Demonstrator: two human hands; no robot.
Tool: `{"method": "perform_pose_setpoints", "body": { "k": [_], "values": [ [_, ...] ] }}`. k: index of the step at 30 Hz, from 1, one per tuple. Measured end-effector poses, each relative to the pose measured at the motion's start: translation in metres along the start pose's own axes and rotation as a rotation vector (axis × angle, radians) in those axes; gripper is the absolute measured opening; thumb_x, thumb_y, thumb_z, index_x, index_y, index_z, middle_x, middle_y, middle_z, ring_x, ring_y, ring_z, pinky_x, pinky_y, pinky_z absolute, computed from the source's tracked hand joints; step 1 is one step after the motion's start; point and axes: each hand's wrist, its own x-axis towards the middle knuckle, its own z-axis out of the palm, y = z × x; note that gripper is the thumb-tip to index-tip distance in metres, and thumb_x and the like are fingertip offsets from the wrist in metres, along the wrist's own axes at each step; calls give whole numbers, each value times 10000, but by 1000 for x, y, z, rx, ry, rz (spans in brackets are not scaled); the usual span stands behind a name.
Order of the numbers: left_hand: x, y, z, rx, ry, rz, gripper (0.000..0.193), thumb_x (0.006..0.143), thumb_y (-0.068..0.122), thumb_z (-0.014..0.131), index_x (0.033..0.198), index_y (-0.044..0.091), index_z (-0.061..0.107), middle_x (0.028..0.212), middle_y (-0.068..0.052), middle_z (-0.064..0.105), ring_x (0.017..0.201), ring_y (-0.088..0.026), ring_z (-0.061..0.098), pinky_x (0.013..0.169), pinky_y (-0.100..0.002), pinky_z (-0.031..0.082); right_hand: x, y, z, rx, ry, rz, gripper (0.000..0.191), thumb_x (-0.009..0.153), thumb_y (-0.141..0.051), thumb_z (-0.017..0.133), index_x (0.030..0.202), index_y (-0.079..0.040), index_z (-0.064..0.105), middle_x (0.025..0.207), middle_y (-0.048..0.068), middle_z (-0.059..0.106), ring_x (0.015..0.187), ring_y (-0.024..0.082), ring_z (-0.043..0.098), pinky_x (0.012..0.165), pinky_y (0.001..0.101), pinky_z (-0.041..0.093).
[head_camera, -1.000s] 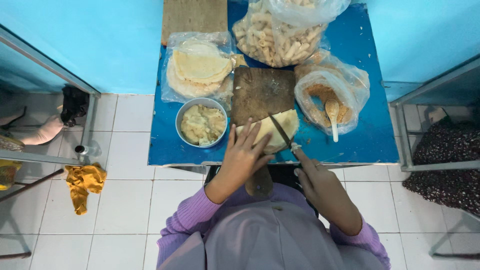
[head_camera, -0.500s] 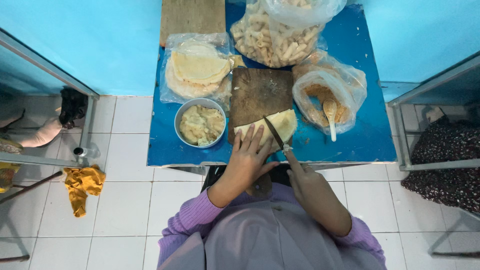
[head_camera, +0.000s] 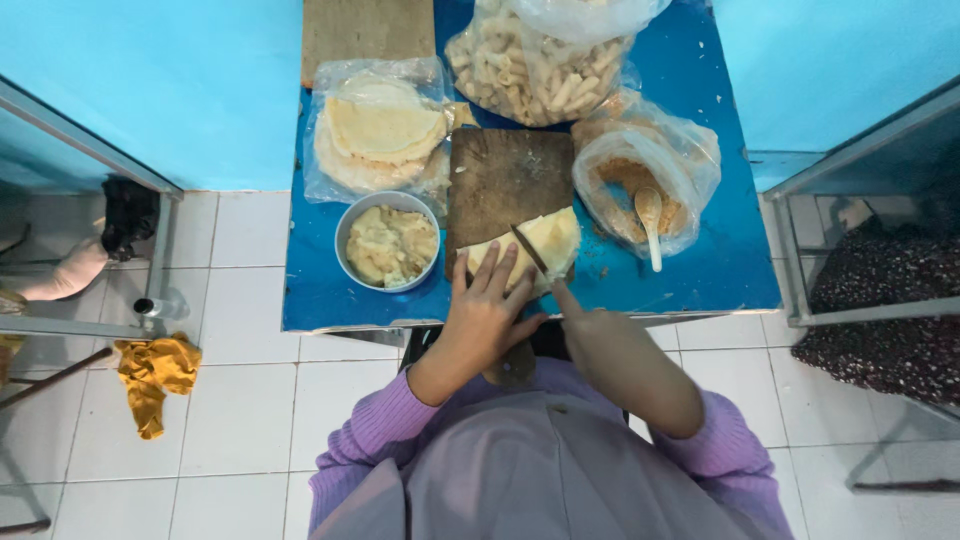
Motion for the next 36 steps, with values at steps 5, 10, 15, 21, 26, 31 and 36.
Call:
{"method": "perform_pose_setpoints", "body": {
  "k": [5,10,15,21,26,31,36],
  "values": [
    [1,2,-3,31,-16,-7,603,797,449,788,1267,89,677,1482,-239,530,1428,-424,445,1141,-718,240,13,-6,15,39,17,52,639,903,-55,585,1477,95,347,661,279,659,610,456,673,542,540,524],
    [5,3,-5,38,-19,-12,584,808,432,783,1253,72,663,1469,-258,531,1412,-442,455,1137,-712,249,21,1,22,125,155,-32,633,879,-47,596,1463,85,392,647,277,650,597,461,656,530,554,510],
    [7,4,-7,84,-22,-32,510,855,384,768,1220,47,654,1465,-251,550,1425,-424,463,1142,-701,264,16,7,23,68,166,-50,622,906,-82,608,1476,57,401,635,259,645,566,435,655,513,526,516],
    [3,0,-7,8,31,-4,446,857,333,761,1203,68,666,1473,-237,548,1417,-404,469,1152,-702,256,-1,9,33,-16,124,-9,630,906,-96,594,1483,47,386,643,240,655,564,418,667,515,504,526],
    [1,0,-4,0,15,-5,383,867,256,746,1186,59,673,1484,-228,547,1427,-419,475,1163,-703,267,28,12,37,175,190,-28,612,927,-84,579,1489,59,383,666,253,654,600,436,658,528,531,511],
    [5,1,-2,69,64,-46,352,840,187,738,1166,70,679,1473,-179,575,1419,-378,496,1132,-741,262,29,10,34,85,172,-21,636,927,-83,573,1505,65,352,657,252,657,567,432,654,506,526,516],
    [3,-2,-3,-8,57,-32,386,805,169,730,1174,67,682,1458,-189,586,1401,-387,512,1118,-738,268,-7,5,37,110,158,-2,599,932,-92,590,1477,52,388,680,254,662,585,420,668,518,518,513]
  ]
}}
